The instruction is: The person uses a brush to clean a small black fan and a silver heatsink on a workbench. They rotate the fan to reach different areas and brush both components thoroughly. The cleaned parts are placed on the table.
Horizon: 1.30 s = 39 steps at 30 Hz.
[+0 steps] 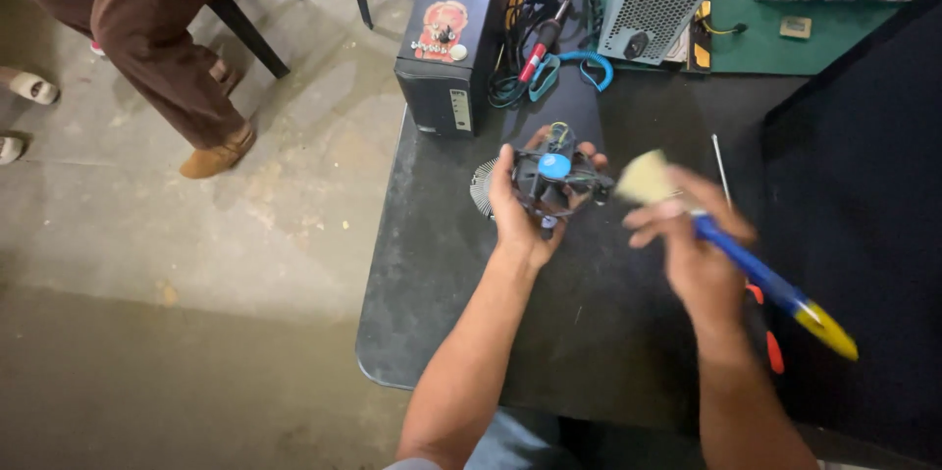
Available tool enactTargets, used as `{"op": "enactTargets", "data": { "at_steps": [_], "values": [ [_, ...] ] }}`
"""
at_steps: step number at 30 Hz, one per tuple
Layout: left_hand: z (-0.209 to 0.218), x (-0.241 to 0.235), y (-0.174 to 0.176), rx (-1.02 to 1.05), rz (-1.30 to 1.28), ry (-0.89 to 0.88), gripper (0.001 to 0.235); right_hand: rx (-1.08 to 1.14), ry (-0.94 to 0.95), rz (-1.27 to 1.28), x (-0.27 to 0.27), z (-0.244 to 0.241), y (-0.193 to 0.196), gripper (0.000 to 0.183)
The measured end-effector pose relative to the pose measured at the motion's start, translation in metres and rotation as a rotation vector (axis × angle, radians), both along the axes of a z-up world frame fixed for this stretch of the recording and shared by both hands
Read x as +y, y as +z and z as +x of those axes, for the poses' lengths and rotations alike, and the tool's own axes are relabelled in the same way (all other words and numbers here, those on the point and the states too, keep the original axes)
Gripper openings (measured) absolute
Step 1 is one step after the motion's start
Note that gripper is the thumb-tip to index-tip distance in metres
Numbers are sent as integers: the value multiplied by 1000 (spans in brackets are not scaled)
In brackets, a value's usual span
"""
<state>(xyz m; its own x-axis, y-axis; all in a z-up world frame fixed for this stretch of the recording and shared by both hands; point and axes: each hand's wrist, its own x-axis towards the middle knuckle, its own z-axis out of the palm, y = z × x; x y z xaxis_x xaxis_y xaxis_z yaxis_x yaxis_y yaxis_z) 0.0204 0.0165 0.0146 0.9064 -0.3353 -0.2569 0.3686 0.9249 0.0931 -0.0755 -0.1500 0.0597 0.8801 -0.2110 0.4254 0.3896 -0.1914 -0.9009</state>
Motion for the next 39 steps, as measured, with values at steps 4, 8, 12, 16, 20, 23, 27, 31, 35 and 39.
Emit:
{"op": "enactTargets", "data": {
  "at_steps": [4,8,12,16,20,23,27,31,35,39],
  "values": [
    [-8,-9,2,13,-66,-90,55,-29,-145,-128,6,5,0,29],
    [-13,-16,-11,-46,-38,-165,67,129,-170,67,19,6,-8,27],
    [-16,-15,-6,-171,35,-219,70,200,-69,490,26,7,-5,30],
    [-5,-20,-32,-256,122,-228,79,264,6,661,12,19,-25,33],
    [-6,-24,-35,-306,325,-190,89,331,-16,868,7,27,-33,27],
    [-15,-25,-24,-426,553,-61,93,293,-82,953,-5,30,-37,25],
    [-24,-31,-20,-776,883,225,107,158,-231,931,-3,33,-49,30],
    [-27,-34,-14,-715,895,258,92,50,-287,775,30,24,-64,33],
    [-1,-27,-53,-434,335,191,90,81,-312,654,60,13,-54,41],
    [-12,-31,-40,-514,124,183,97,129,-148,998,52,18,-31,34]
  ]
}}
